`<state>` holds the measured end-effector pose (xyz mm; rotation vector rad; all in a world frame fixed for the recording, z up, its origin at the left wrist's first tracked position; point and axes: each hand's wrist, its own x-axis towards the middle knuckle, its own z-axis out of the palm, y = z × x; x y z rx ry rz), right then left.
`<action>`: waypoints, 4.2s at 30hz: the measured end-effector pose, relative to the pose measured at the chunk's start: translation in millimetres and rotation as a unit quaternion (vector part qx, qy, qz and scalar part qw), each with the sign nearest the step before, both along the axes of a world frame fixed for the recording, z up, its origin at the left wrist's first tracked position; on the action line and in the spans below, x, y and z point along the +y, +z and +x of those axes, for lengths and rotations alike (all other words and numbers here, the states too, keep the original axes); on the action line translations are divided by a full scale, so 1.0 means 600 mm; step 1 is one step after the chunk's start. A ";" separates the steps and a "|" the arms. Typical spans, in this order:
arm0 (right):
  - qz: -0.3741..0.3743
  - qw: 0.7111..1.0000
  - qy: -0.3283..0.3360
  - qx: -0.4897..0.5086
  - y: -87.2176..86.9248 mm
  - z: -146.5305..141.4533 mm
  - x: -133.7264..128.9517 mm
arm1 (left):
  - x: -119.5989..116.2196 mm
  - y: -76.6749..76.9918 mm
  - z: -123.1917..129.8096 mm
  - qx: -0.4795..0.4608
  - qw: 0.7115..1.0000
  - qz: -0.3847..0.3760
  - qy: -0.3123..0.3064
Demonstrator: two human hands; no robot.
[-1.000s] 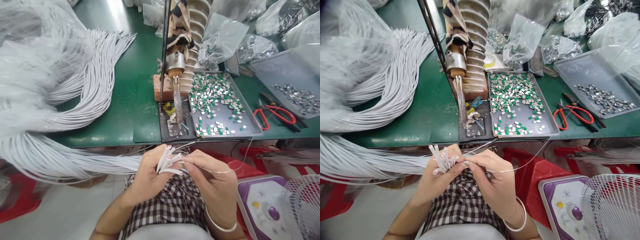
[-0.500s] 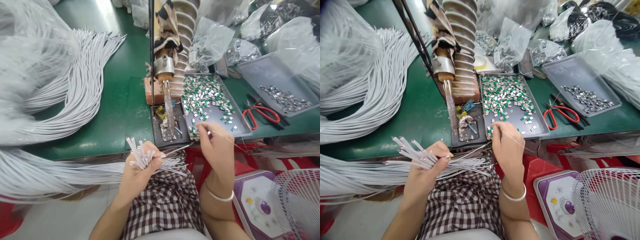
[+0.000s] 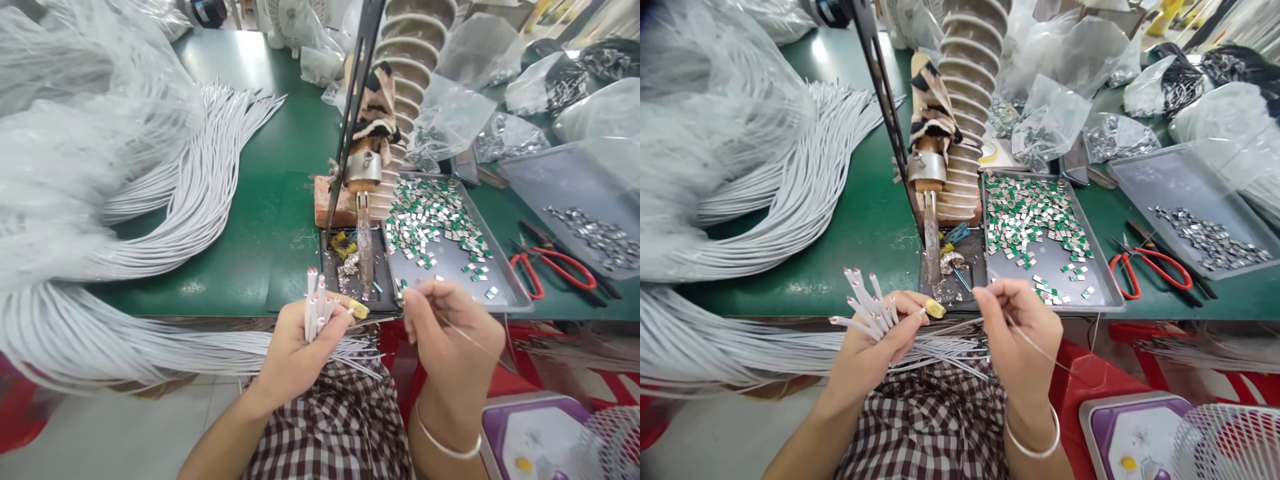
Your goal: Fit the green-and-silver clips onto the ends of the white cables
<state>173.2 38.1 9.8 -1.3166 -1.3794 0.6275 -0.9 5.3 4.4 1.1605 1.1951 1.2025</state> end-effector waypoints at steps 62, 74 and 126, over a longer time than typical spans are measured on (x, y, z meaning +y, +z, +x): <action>0.058 0.990 0.062 -0.111 0.005 -0.040 -0.023 | 0.017 0.022 -0.001 0.103 0.992 0.041 -0.059; 0.223 0.972 -0.064 -0.039 -0.014 -0.071 -0.018 | 0.035 0.034 0.004 -0.005 1.000 0.026 0.006; -0.034 0.976 0.217 0.000 0.018 -0.008 -0.053 | -0.012 0.008 -0.003 0.155 0.977 0.114 -0.089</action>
